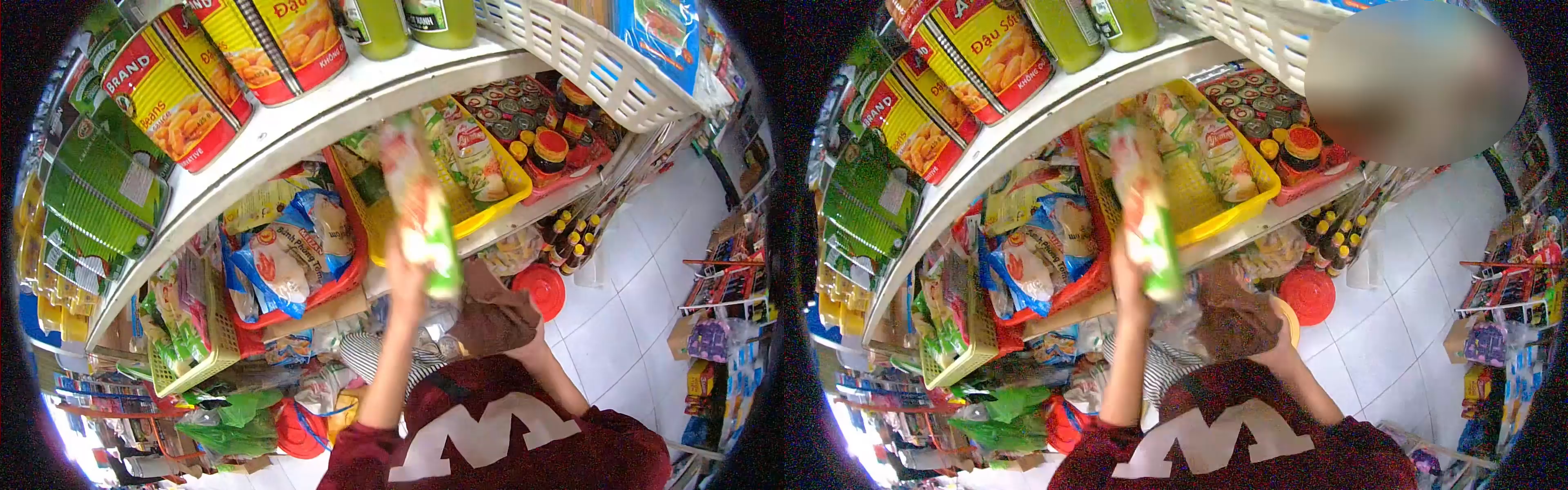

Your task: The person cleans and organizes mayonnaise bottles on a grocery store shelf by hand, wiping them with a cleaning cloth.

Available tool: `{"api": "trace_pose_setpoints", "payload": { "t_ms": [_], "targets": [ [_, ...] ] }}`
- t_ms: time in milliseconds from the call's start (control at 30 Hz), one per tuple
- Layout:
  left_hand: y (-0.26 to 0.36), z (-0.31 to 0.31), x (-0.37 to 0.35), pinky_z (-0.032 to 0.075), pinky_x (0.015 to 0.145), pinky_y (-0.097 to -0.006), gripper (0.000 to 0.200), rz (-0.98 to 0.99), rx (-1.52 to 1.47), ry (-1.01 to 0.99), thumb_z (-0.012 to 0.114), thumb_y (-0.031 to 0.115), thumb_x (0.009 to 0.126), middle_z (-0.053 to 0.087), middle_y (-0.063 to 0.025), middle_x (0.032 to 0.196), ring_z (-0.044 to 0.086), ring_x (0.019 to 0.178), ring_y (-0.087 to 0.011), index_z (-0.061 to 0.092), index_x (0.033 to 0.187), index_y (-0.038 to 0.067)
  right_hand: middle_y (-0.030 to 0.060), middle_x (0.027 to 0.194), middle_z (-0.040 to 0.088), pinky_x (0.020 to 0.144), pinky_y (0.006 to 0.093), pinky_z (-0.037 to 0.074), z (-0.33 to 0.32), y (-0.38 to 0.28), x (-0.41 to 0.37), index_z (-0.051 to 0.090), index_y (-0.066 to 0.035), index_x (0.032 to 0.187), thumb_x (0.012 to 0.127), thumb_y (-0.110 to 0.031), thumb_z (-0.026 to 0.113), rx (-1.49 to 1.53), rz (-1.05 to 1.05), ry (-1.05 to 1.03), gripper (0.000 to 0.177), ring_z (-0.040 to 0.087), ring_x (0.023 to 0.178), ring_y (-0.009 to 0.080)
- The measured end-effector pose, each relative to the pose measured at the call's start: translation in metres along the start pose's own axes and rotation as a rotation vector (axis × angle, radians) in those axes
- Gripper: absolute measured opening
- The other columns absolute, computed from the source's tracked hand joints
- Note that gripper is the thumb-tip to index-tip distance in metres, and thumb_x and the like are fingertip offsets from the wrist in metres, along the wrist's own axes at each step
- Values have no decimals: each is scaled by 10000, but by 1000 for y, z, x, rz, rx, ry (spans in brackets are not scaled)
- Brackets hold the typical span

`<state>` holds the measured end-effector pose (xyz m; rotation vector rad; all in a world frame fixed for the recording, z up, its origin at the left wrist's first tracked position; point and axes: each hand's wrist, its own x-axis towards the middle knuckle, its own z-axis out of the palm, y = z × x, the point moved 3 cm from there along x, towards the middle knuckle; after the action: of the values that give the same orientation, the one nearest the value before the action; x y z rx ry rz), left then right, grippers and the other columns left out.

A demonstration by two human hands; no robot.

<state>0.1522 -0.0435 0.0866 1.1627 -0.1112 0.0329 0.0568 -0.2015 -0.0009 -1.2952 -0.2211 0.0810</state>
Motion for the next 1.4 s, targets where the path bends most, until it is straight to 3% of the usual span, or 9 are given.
{"api": "trace_pose_setpoints", "payload": {
  "t_ms": [133,433,500,633,767,867,1100,1333,1400],
  "targets": [
    [-25,61,-53,447,685,-397,640,9,902,-242,633,332,661,559,-199,880,566,779,-341,348,1144,24,53,1213,390,950,386,265,48,-25,-2,305,-124,1233,780,-599,260,1188,161,217,658,363,1129,215],
    [-28,66,-94,459,601,-417,799,37,1005,-550,631,330,620,546,-236,811,562,671,-359,258,1214,-52,84,1166,421,878,329,356,-44,-19,4,318,-54,1221,842,-422,330,466,-227,702,529,446,1032,199],
    [-28,62,-104,450,687,-387,801,-37,918,-637,634,295,630,540,-248,870,557,776,-361,232,1229,-51,89,1188,410,873,324,363,-64,-33,7,316,-46,1231,857,-417,312,684,-371,184,527,450,1031,190],
    [-53,52,-110,421,769,-357,787,-60,622,-544,622,203,655,529,-261,941,537,883,-358,175,1254,-41,106,1252,353,948,324,277,-43,-50,15,277,-22,1258,859,-450,273,270,-254,703,585,381,1117,196],
    [-44,50,-91,428,756,-385,874,24,682,-351,633,166,638,528,-253,953,530,885,-370,68,1286,6,100,1302,281,981,315,212,8,-61,11,247,-2,1269,872,-414,255,305,-142,325,571,299,1179,199],
    [-37,48,-77,439,714,-402,956,-71,841,-471,670,208,581,533,-249,924,530,849,-377,57,1296,42,83,1135,438,887,296,324,-11,-46,-19,239,-4,1276,715,-137,572,-170,49,192,667,448,1004,173],
    [-40,59,-89,444,662,-396,897,13,1026,-734,643,275,552,547,-228,839,541,756,-367,181,1284,38,148,1004,490,702,347,479,-36,-76,21,7,-185,1329,589,49,578,279,61,585,964,557,766,235],
    [-60,29,-97,403,805,-304,818,21,502,-700,594,251,571,530,-195,1003,532,929,-253,238,1263,1,131,736,553,552,311,493,-50,-49,30,61,-140,1324,585,-121,593,445,38,221,911,560,581,215],
    [-88,12,-99,375,860,-290,874,-446,8,-661,606,225,498,487,-169,1092,496,987,-230,248,1261,-6,144,807,560,599,331,501,-60,-32,31,176,-49,1294,568,-174,609,527,48,84,854,574,655,230]
  ]
}}
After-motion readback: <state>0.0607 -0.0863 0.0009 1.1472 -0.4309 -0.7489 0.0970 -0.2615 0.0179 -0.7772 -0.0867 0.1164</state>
